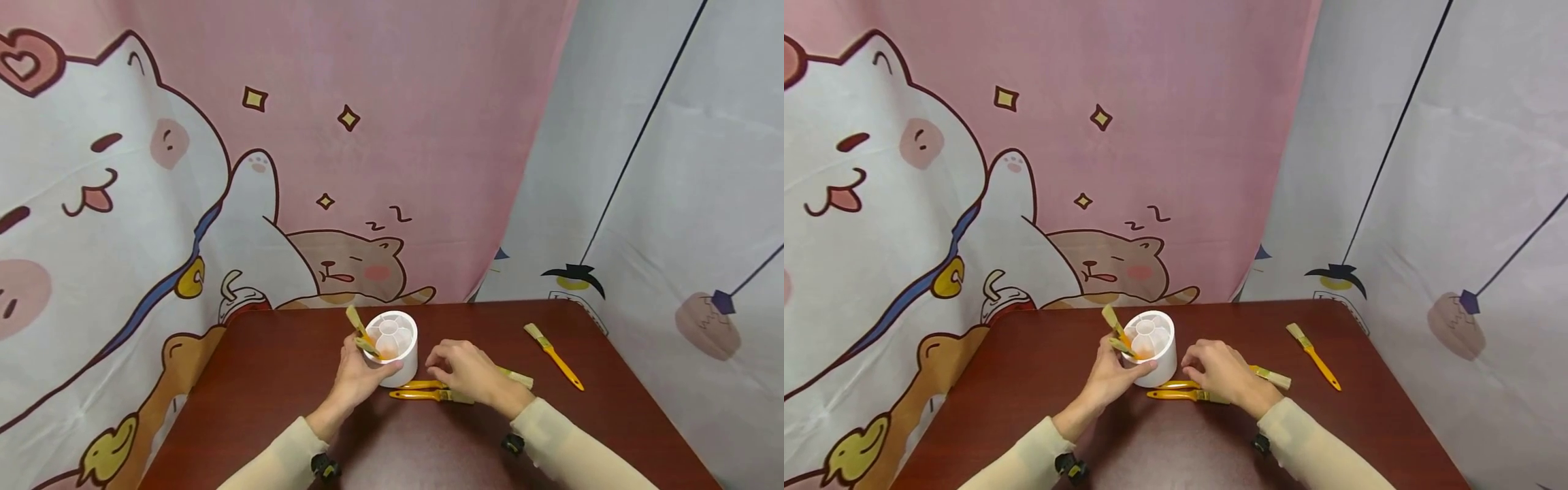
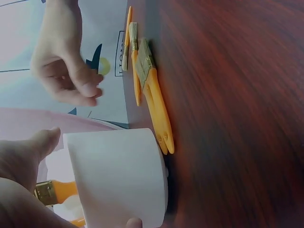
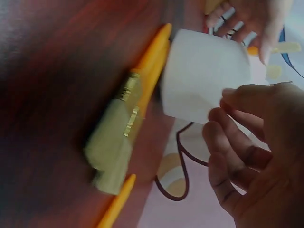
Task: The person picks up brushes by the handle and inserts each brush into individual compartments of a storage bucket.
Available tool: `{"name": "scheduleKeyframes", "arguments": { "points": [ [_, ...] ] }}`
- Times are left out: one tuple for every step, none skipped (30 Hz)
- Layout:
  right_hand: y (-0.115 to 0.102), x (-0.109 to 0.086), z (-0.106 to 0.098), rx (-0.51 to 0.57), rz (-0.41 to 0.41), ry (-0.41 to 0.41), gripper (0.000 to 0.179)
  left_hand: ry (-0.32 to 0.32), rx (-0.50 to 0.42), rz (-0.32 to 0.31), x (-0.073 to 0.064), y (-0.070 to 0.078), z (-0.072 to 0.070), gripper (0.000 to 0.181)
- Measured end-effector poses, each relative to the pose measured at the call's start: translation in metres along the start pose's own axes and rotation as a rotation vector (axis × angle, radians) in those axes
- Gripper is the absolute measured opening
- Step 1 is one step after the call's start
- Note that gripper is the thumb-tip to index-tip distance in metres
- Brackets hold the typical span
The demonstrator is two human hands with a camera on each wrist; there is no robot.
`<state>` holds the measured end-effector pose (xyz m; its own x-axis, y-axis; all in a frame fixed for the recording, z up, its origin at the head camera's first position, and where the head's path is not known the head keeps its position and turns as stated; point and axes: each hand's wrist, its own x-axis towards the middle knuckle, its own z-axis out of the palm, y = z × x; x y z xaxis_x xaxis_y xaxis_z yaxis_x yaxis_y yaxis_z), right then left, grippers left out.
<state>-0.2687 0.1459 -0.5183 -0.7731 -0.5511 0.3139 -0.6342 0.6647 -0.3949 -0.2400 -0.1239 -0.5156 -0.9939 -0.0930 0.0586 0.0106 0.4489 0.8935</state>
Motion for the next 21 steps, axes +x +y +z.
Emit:
{"name": "scheduleKeyframes", "arguments": {
  "points": [
    [0.001,-0.001,0.003,0.002,-0.006,-0.025,0.007,0.005,0.001,-0.002,0.000,0.001,0.001,0.116],
    [0.002,-0.003,0.005,0.002,-0.014,-0.048,0.007,0.008,0.002,-0.004,0.001,0.001,0.002,0.116],
    [0.003,-0.004,0.008,-0.002,-0.023,-0.071,0.007,0.010,0.000,-0.003,0.001,0.001,0.002,0.115],
    [0.004,-0.006,0.010,-0.011,-0.038,-0.087,0.007,0.012,-0.003,-0.002,0.001,0.002,0.003,0.114],
    [0.005,-0.007,0.013,-0.021,-0.047,-0.106,0.007,0.012,-0.008,-0.001,0.002,0.002,0.003,0.113],
    [0.006,-0.008,0.015,-0.033,-0.052,-0.125,0.008,0.010,-0.010,-0.001,0.002,0.002,0.004,0.111],
    [0.007,-0.010,0.018,-0.049,-0.057,-0.143,0.008,0.008,-0.011,-0.002,0.002,0.002,0.004,0.110],
    [0.007,-0.011,0.020,-0.067,-0.059,-0.160,0.009,0.005,-0.013,0.000,0.003,0.001,0.004,0.110],
    [0.008,-0.011,0.022,-0.083,-0.059,-0.176,0.009,0.003,-0.017,0.002,0.003,0.001,0.004,0.109],
    [0.008,-0.012,0.024,-0.098,-0.057,-0.188,0.010,-0.001,-0.019,0.003,0.004,0.000,0.004,0.109],
    [0.007,-0.013,0.025,-0.106,-0.047,-0.204,0.010,-0.004,-0.026,0.007,0.004,-0.001,0.004,0.108],
    [0.007,-0.013,0.026,-0.110,-0.041,-0.214,0.011,-0.008,-0.033,0.014,0.005,-0.002,0.004,0.107],
    [0.007,-0.014,0.026,-0.116,-0.041,-0.218,0.011,-0.014,-0.040,0.021,0.006,-0.003,0.004,0.105],
    [0.006,-0.014,0.027,-0.120,-0.044,-0.218,0.011,-0.019,-0.047,0.031,0.007,-0.004,0.003,0.104],
    [0.006,-0.015,0.027,-0.125,-0.048,-0.216,0.011,-0.026,-0.054,0.037,0.008,-0.004,0.002,0.102],
    [0.006,-0.015,0.027,-0.131,-0.054,-0.212,0.012,-0.033,-0.057,0.042,0.009,-0.005,0.000,0.100],
    [0.005,-0.015,0.026,-0.134,-0.059,-0.209,0.012,-0.042,-0.064,0.048,0.010,-0.005,-0.001,0.098],
    [0.005,-0.016,0.026,-0.138,-0.065,-0.207,0.013,-0.052,-0.066,0.050,0.011,-0.006,-0.003,0.096],
    [0.004,-0.016,0.026,-0.144,-0.070,-0.205,0.014,-0.062,-0.066,0.049,0.013,-0.006,-0.004,0.095],
    [0.004,-0.016,0.025,-0.145,-0.071,-0.207,0.015,-0.072,-0.068,0.047,0.014,-0.006,-0.006,0.095],
    [0.003,-0.016,0.025,-0.140,-0.064,-0.214,0.017,-0.082,-0.068,0.042,0.015,-0.007,-0.007,0.096]
  ]
}}
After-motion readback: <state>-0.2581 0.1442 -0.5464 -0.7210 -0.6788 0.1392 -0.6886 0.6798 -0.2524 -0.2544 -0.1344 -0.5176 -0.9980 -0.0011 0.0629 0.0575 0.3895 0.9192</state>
